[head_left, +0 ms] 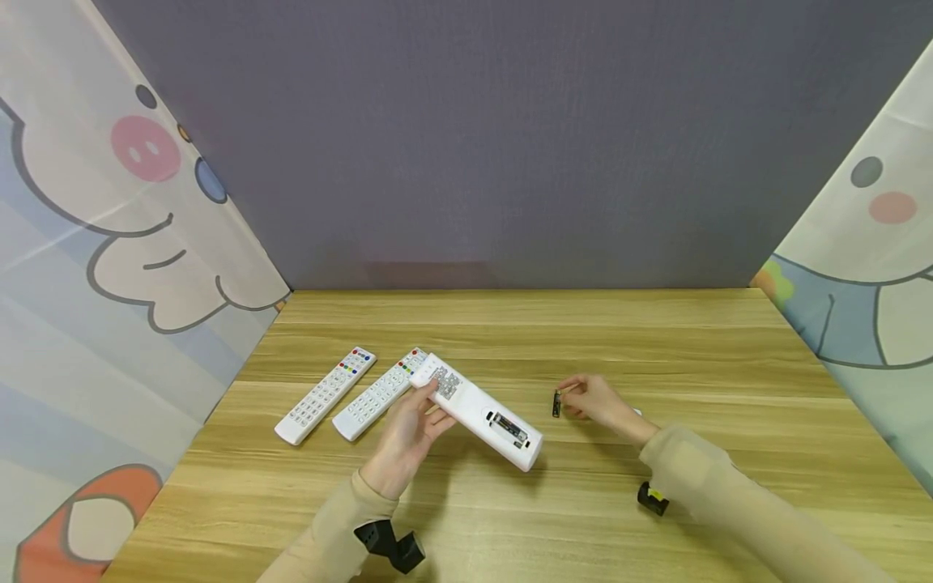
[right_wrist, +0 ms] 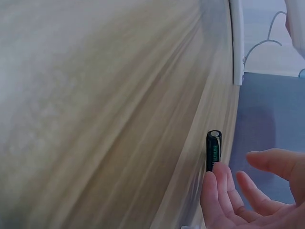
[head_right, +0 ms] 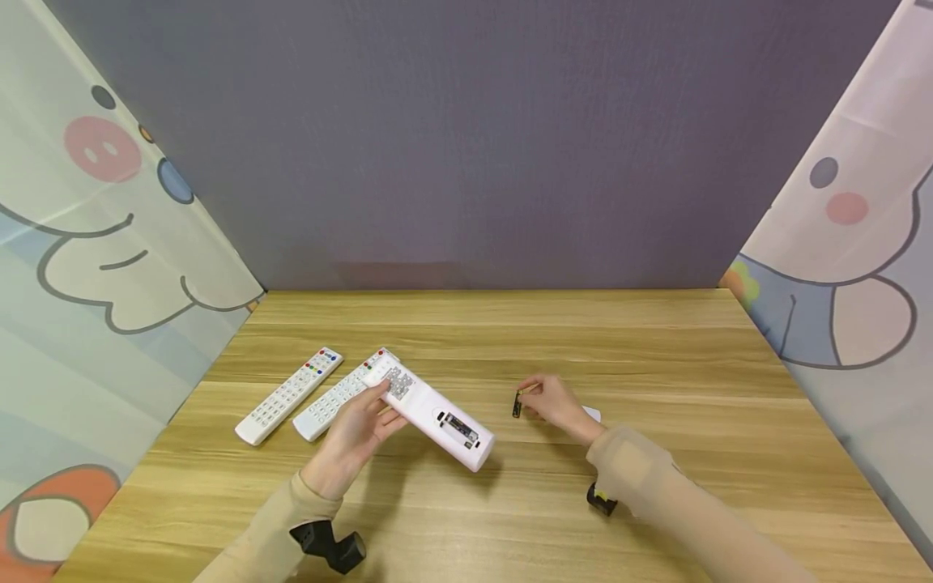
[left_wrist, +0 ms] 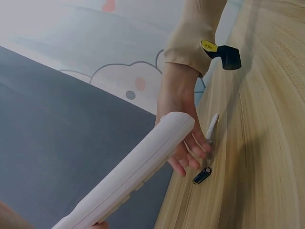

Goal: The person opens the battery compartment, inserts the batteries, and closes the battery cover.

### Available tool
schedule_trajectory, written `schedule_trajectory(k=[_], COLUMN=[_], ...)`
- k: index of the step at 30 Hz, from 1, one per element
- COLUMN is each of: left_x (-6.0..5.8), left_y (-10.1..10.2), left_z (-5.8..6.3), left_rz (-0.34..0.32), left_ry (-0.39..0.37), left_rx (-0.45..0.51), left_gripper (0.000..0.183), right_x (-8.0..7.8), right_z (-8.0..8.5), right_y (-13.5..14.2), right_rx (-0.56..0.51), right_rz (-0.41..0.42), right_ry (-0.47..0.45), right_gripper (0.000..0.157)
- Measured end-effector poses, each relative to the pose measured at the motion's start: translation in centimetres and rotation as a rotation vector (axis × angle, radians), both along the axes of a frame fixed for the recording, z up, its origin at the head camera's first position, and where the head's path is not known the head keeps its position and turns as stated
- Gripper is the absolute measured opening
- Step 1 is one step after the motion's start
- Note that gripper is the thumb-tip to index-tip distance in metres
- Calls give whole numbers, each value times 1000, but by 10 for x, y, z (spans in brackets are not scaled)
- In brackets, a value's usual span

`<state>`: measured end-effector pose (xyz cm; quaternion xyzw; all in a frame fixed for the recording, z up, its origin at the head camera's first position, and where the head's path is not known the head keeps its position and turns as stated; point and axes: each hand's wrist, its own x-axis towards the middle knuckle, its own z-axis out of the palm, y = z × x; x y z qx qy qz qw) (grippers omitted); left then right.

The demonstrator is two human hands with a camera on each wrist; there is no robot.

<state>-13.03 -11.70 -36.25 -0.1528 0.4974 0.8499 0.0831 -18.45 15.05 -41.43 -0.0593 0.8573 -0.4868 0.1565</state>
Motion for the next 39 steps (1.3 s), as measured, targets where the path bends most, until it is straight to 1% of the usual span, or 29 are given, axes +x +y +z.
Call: schedule_trajectory(k=[7, 18, 30, 32, 39], left_x=[0, 0, 1, 1, 0], left_y=[0, 0, 1, 1, 1], left_z=[-1, -1, 0, 0, 0], left_rz=[-2, 4, -4, -7, -10], left_ry=[-7, -9, -4, 1, 3], left_rx=[-10, -8, -7, -8, -6], left_gripper=[35, 34, 36, 36, 34], right_x=[-6, -11, -12, -12, -14], right_z=[-7, -10, -12, -12, -12], right_y=[-1, -7, -10, -10, -14], right_rx=[38, 90, 94, 105, 215], right_rz=[-15, -31, -20, -21, -12], right_ry=[5, -8, 8, 12, 59], right_gripper=[30, 32, 34, 33, 25])
